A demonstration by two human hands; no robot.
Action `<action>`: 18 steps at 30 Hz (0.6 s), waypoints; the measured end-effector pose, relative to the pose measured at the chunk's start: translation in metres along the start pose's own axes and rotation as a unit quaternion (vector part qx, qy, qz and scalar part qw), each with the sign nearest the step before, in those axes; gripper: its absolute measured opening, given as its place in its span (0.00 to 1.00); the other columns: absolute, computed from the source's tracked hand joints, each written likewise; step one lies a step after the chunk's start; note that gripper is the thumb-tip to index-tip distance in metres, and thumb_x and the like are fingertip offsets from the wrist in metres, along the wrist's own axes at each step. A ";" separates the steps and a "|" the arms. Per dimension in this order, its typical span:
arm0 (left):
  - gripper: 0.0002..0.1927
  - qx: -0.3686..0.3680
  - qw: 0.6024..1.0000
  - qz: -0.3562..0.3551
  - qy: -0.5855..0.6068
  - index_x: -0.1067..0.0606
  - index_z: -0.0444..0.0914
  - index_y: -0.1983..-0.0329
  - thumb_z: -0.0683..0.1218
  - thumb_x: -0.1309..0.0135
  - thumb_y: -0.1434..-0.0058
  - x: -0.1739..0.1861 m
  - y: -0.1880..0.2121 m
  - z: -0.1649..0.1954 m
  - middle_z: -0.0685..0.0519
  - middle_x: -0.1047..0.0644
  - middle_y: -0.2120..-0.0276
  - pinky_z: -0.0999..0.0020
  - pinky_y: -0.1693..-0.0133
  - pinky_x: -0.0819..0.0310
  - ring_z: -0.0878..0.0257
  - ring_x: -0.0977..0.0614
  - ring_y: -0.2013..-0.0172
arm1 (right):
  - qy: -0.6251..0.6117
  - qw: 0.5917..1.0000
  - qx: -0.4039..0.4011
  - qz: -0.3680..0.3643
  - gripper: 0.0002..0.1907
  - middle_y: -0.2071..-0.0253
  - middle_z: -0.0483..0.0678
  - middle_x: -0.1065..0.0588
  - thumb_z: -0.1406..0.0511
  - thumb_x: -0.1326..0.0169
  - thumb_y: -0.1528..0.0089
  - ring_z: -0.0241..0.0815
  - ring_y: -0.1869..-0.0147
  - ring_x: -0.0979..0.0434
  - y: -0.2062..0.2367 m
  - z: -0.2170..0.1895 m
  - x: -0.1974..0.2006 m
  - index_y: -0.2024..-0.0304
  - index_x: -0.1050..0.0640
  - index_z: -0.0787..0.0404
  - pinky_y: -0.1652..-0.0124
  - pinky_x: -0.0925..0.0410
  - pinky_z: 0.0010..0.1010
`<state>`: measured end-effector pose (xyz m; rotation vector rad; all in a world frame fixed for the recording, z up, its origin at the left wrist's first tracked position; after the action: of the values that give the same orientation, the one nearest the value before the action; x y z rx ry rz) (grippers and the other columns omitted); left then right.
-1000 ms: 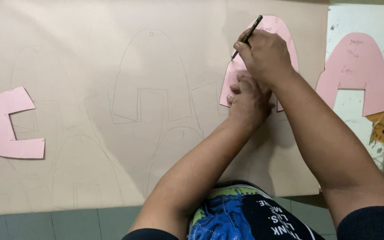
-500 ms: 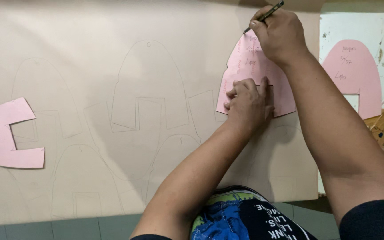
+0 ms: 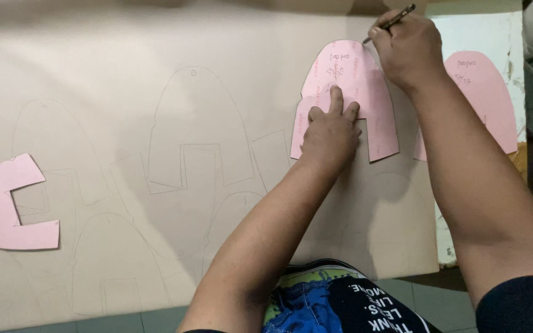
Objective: The person sits at a large table covered with beige pattern paper and traces around pink shoe-shaped paper templates with a pen, drawing outlines onto the paper. They reposition each template, hold it steady with one hand, and trace its edges, working through several templates one at a time.
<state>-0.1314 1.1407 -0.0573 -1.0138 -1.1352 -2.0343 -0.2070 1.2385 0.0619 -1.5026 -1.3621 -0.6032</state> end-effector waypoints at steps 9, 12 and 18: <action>0.34 -0.004 1.000 -0.003 0.016 0.40 0.53 0.27 0.40 0.54 0.37 0.000 0.000 -0.003 0.47 0.56 0.23 0.62 0.54 0.19 0.41 0.28 0.44 | -0.037 0.980 -0.188 -0.058 0.13 0.65 0.51 0.20 0.61 0.49 0.29 0.48 0.61 0.19 0.144 0.056 0.016 0.56 0.18 0.62 0.57 0.28 0.37; 0.35 -0.029 0.999 -0.016 -0.033 0.41 0.54 0.25 0.40 0.54 0.37 -0.005 -0.003 -0.002 0.45 0.56 0.23 0.61 0.53 0.20 0.41 0.25 0.46 | -0.009 0.982 -0.174 -0.072 0.13 0.60 0.50 0.19 0.61 0.49 0.27 0.48 0.59 0.19 0.191 0.056 0.020 0.59 0.18 0.62 0.54 0.28 0.36; 0.35 -0.031 0.999 -0.002 -0.010 0.38 0.54 0.29 0.37 0.53 0.39 -0.006 -0.007 -0.007 0.50 0.54 0.24 0.59 0.53 0.20 0.40 0.26 0.45 | -0.019 0.968 -0.242 -0.066 0.13 0.62 0.51 0.21 0.59 0.48 0.30 0.50 0.60 0.19 0.230 0.063 0.020 0.55 0.19 0.61 0.57 0.28 0.37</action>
<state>-0.1360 1.1382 -0.0681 -1.0663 -1.0911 -2.0774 -0.0012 1.3287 -0.0211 -1.8207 -1.4153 -1.0544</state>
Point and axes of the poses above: each hand's wrist, its own y-axis away from the middle knuckle, its own x-axis out of the back of the hand, z = x × y, the point moved 7 cm from there along -y, towards the middle knuckle
